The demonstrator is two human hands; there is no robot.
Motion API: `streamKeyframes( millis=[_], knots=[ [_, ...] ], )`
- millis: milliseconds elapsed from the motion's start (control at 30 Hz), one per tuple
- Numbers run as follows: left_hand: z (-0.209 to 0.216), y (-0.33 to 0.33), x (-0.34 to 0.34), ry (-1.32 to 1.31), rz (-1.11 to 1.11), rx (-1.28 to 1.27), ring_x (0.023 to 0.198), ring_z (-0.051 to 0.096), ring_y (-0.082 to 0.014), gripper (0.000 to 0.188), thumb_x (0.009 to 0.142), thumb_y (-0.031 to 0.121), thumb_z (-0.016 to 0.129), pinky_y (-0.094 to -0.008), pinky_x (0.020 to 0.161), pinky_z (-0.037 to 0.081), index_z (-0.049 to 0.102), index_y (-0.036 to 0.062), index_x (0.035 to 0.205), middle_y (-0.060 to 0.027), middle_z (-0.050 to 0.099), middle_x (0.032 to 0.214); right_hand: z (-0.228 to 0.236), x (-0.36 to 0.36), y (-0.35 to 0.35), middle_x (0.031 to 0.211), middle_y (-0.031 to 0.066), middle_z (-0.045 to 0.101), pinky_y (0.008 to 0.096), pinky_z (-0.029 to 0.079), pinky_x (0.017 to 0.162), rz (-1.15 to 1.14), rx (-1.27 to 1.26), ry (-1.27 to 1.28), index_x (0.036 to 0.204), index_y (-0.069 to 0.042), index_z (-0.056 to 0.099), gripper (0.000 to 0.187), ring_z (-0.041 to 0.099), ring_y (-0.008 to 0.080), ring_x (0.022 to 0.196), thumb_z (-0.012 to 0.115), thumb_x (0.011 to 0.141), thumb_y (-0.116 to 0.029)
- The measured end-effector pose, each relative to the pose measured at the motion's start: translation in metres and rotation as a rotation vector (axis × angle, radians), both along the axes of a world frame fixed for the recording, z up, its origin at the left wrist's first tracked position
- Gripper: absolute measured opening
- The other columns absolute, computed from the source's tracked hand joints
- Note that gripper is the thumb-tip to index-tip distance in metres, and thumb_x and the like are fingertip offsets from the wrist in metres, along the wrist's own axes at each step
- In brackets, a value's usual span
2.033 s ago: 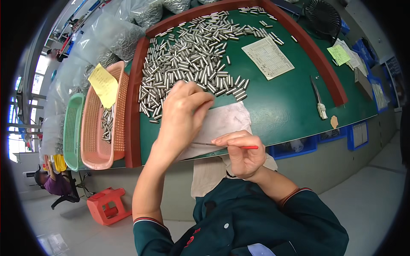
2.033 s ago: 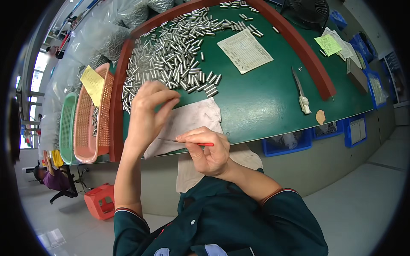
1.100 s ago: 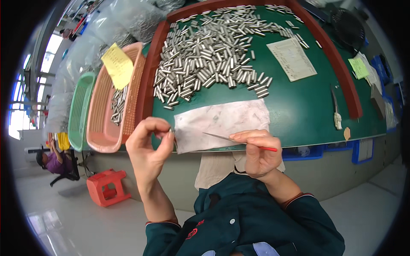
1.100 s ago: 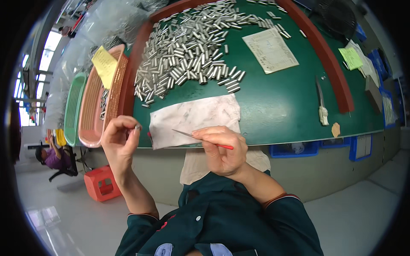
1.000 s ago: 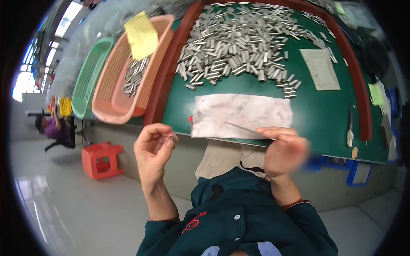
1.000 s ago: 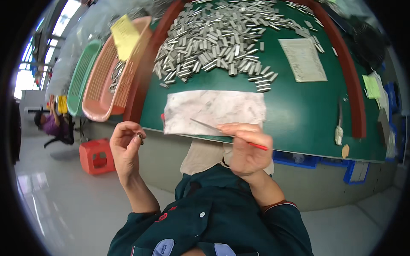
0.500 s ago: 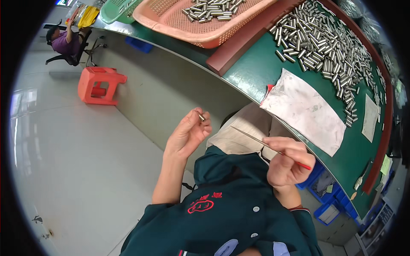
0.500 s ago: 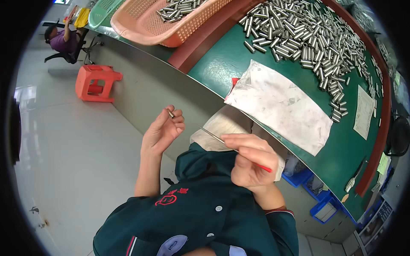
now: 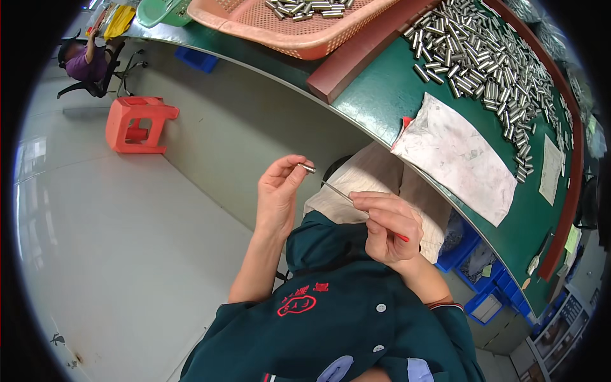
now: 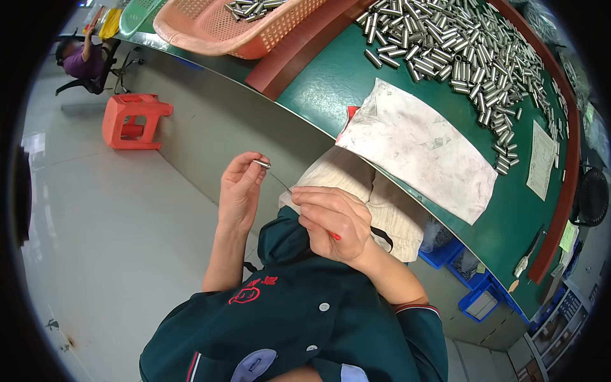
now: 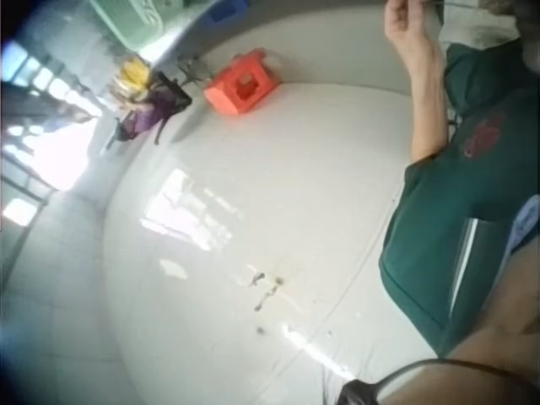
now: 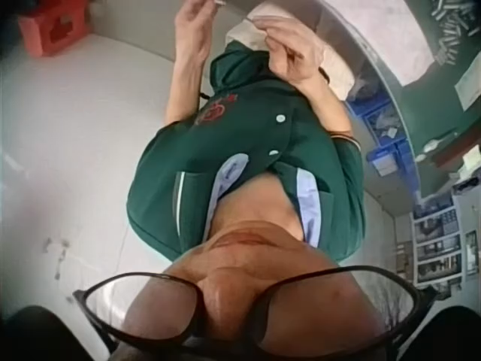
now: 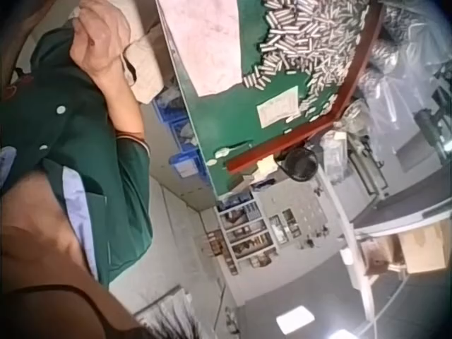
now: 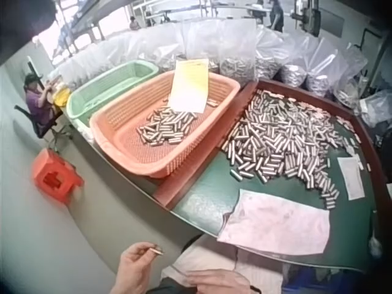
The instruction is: Inspecting the interior of small cylindrical metal parts using a thin probe.
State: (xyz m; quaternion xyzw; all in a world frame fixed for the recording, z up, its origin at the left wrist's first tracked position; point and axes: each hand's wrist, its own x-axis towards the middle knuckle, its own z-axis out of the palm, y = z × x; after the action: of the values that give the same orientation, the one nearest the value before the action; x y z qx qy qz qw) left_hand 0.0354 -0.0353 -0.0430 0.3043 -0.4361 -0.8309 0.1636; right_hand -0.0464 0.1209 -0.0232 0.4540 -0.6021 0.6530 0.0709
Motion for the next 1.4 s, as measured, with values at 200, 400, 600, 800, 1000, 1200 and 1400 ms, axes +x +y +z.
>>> streamKeyframes(
  millis=[200, 400, 600, 800, 1000, 1200, 1400],
  knots=[
    [0.003, 0.003, -0.001, 0.002, 0.034, -0.122, 0.081, 0.056, -0.012, 0.016, 0.078, 0.0, 0.059, -0.0235, 0.077, 0.044, 0.059, -0.0019, 0.094, -0.0084, 0.061, 0.086, 0.0, -0.001, -0.003, 0.078, 0.0188, 0.059, 0.0342, 0.052, 0.058, -0.042, -0.027, 0.019, 0.09, 0.001, 0.044, 0.015, 0.063, 0.0312, 0.07, 0.052, 0.077, 0.003],
    [0.005, 0.005, -0.001, -0.002, 0.002, -0.219, 0.08, 0.056, -0.0115, 0.014, 0.078, -0.004, 0.058, -0.0222, 0.075, 0.044, 0.06, -0.0018, 0.091, -0.0083, 0.061, 0.085, -0.004, -0.001, -0.004, 0.076, 0.0169, 0.06, 0.0314, 0.052, 0.056, -0.076, -0.043, 0.011, 0.087, 0.002, 0.047, 0.02, 0.063, 0.0293, 0.068, 0.059, 0.071, 0.006],
    [0.006, 0.005, 0.001, 0.012, -0.032, -0.436, 0.08, 0.056, -0.0135, 0.015, 0.075, -0.007, 0.058, -0.0228, 0.072, 0.043, 0.062, -0.0022, 0.089, -0.0095, 0.061, 0.085, -0.003, 0.0, -0.006, 0.077, 0.0173, 0.06, 0.0332, 0.053, 0.06, -0.057, 0.007, 0.012, 0.09, 0.001, 0.046, 0.018, 0.063, 0.0287, 0.071, 0.056, 0.075, 0.004],
    [0.009, 0.008, 0.0, 0.028, -0.086, -0.532, 0.08, 0.056, -0.0152, 0.016, 0.073, -0.008, 0.058, -0.0242, 0.071, 0.042, 0.062, -0.0022, 0.087, -0.0106, 0.061, 0.085, 0.0, 0.0, -0.001, 0.076, 0.0147, 0.061, 0.0289, 0.052, 0.057, -0.061, -0.006, 0.035, 0.086, 0.001, 0.05, 0.029, 0.063, 0.0262, 0.07, 0.068, 0.064, 0.004],
    [0.009, 0.005, 0.0, 0.032, -0.068, -0.525, 0.08, 0.056, -0.0153, 0.015, 0.073, -0.008, 0.058, -0.0242, 0.071, 0.042, 0.062, -0.0026, 0.087, -0.0103, 0.061, 0.085, 0.013, -0.002, 0.001, 0.079, 0.016, 0.062, 0.0294, 0.052, 0.058, -0.066, 0.106, 0.036, 0.088, 0.003, 0.051, 0.028, 0.064, 0.0273, 0.071, 0.067, 0.065, 0.005],
    [0.011, 0.009, -0.003, 0.034, -0.024, -0.757, 0.077, 0.056, -0.0152, 0.013, 0.072, -0.008, 0.059, -0.024, 0.068, 0.043, 0.061, -0.0026, 0.084, -0.0091, 0.061, 0.083, 0.009, -0.002, -0.001, 0.079, 0.017, 0.062, 0.0302, 0.053, 0.06, -0.044, 0.027, 0.036, 0.088, 0.003, 0.051, 0.028, 0.064, 0.0283, 0.071, 0.065, 0.065, 0.008],
    [0.015, 0.003, -0.003, 0.063, -0.085, -0.939, 0.072, 0.056, -0.0157, 0.013, 0.069, -0.008, 0.061, -0.0241, 0.063, 0.044, 0.061, -0.002, 0.081, -0.0082, 0.06, 0.078, 0.011, 0.0, 0.005, 0.078, 0.019, 0.062, 0.0316, 0.053, 0.062, -0.092, 0.01, -0.036, 0.088, 0.003, 0.049, 0.021, 0.064, 0.0289, 0.073, 0.058, 0.07, 0.01]
  ],
)
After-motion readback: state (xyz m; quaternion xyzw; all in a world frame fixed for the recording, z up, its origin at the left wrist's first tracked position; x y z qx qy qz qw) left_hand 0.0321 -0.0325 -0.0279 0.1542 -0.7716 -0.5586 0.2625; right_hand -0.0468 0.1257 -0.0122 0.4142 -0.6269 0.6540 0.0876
